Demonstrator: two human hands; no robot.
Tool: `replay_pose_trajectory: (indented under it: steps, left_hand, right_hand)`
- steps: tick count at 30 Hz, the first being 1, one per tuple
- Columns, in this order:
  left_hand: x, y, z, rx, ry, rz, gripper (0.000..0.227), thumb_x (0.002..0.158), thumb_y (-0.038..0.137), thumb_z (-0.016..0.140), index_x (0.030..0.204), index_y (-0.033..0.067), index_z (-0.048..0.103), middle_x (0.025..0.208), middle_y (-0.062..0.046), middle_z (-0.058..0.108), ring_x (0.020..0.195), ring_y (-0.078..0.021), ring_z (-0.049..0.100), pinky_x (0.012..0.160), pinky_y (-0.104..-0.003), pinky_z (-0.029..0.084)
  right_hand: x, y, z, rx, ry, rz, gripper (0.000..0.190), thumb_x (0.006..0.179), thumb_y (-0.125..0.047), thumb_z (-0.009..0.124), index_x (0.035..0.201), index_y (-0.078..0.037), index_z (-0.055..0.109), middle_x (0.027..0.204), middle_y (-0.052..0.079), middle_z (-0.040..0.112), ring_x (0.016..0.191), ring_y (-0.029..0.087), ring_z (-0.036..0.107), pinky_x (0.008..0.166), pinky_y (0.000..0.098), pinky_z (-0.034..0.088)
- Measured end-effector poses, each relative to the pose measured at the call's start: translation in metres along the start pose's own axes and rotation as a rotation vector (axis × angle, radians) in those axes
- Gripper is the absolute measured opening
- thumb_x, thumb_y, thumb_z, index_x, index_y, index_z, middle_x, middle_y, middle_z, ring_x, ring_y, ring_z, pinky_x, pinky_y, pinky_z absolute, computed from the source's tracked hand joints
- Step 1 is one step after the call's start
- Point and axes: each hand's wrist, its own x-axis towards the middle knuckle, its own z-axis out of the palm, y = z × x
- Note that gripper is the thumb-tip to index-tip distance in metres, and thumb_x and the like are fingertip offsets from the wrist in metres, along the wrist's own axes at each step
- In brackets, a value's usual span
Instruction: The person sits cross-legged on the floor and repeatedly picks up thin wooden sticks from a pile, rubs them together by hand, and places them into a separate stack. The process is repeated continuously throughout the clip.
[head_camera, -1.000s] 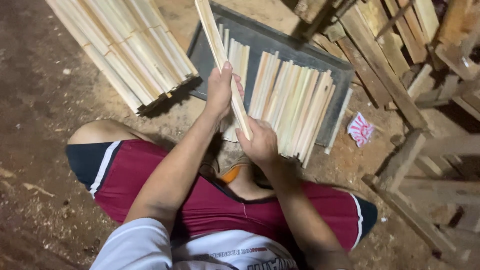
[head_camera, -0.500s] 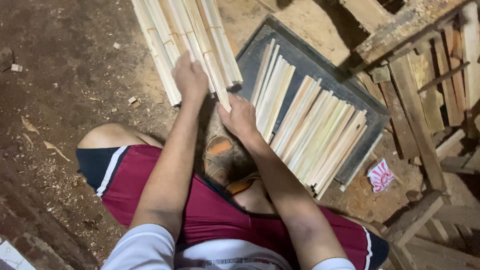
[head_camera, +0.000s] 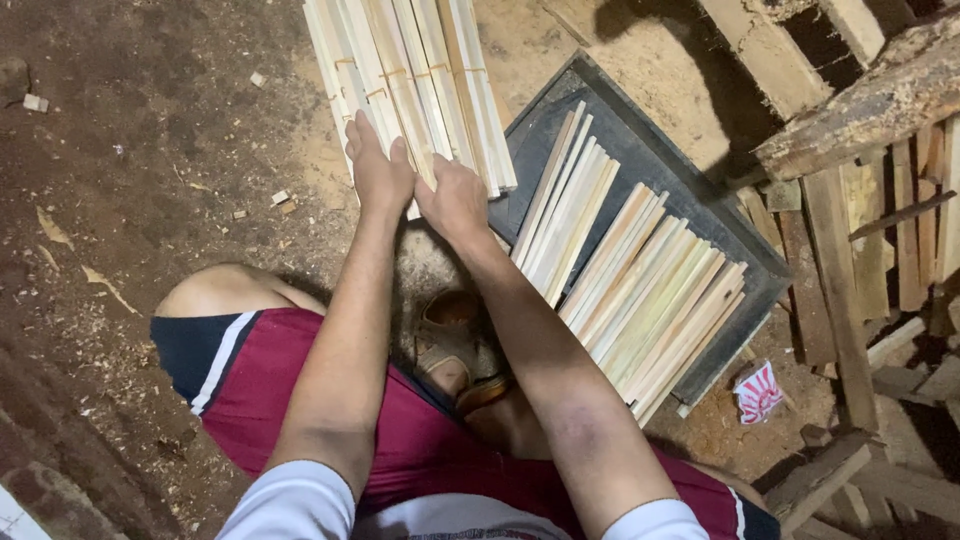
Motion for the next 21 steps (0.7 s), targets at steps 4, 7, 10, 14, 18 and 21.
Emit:
replay_pose_trajectory:
  steps: [4,7,10,14,18,21]
  left_hand:
    - [0.001,0.0,0.003,-0.025,-0.001,-0.027,0.072,0.102,0.008,0.063,0.161,-0.0014,0.022,0.161,-0.036,0.024,0.151,-0.0514,0.026,0.126,-0.053,0.026]
    - [0.004,-0.004,0.006,-0.027,0.008,-0.061,0.07,0.104,0.011,0.06,0.163,0.0029,0.023,0.163,-0.032,0.026,0.152,-0.0469,0.029,0.126,-0.051,0.028]
    - [0.005,-0.005,0.006,0.022,0.022,-0.06,0.072,0.102,0.016,0.066,0.162,0.0047,0.027,0.161,-0.03,0.031,0.15,-0.0451,0.033,0.125,-0.051,0.03]
    - [0.002,0.0,-0.001,0.027,0.023,-0.063,0.074,0.101,0.016,0.066,0.162,0.0058,0.026,0.161,-0.029,0.033,0.15,-0.044,0.037,0.124,-0.053,0.032]
    - [0.01,-0.008,0.012,0.107,0.107,-0.026,0.073,0.102,0.018,0.069,0.162,0.007,0.029,0.162,-0.029,0.032,0.151,-0.0464,0.032,0.126,-0.055,0.028]
    - [-0.02,0.043,0.01,-0.088,0.246,0.317,0.044,0.109,0.014,0.048,0.152,0.0036,0.04,0.158,-0.026,0.038,0.15,-0.0348,0.037,0.119,-0.044,0.044]
  right_hand:
    - [0.007,-0.012,-0.005,-0.018,-0.073,0.051,0.053,0.098,-0.052,0.051,0.116,-0.005,0.068,0.095,0.025,0.07,0.098,0.048,0.069,0.088,0.06,0.052]
    - [0.004,-0.023,-0.013,-0.097,-0.116,0.038,0.052,0.101,-0.038,0.051,0.14,-0.004,0.057,0.11,0.025,0.071,0.109,0.046,0.067,0.098,0.0583,0.051]
    - [0.007,-0.027,-0.012,-0.117,-0.221,0.073,0.054,0.104,-0.035,0.039,0.147,-0.004,0.05,0.118,0.024,0.07,0.117,0.044,0.064,0.104,0.0587,0.049]
    - [0.007,-0.028,-0.016,-0.11,-0.275,0.107,0.057,0.104,-0.037,0.04,0.15,-0.005,0.047,0.125,0.023,0.067,0.125,0.043,0.06,0.107,0.058,0.046]
    - [-0.004,-0.026,-0.033,-0.01,-0.206,0.101,0.062,0.104,-0.04,0.046,0.152,-0.002,0.045,0.134,0.023,0.065,0.128,0.044,0.059,0.111,0.0569,0.045]
    - [-0.021,-0.002,-0.041,0.083,-0.054,0.114,0.058,0.1,-0.04,0.044,0.144,-0.003,0.049,0.11,0.025,0.074,0.104,0.047,0.067,0.083,0.0525,0.049]
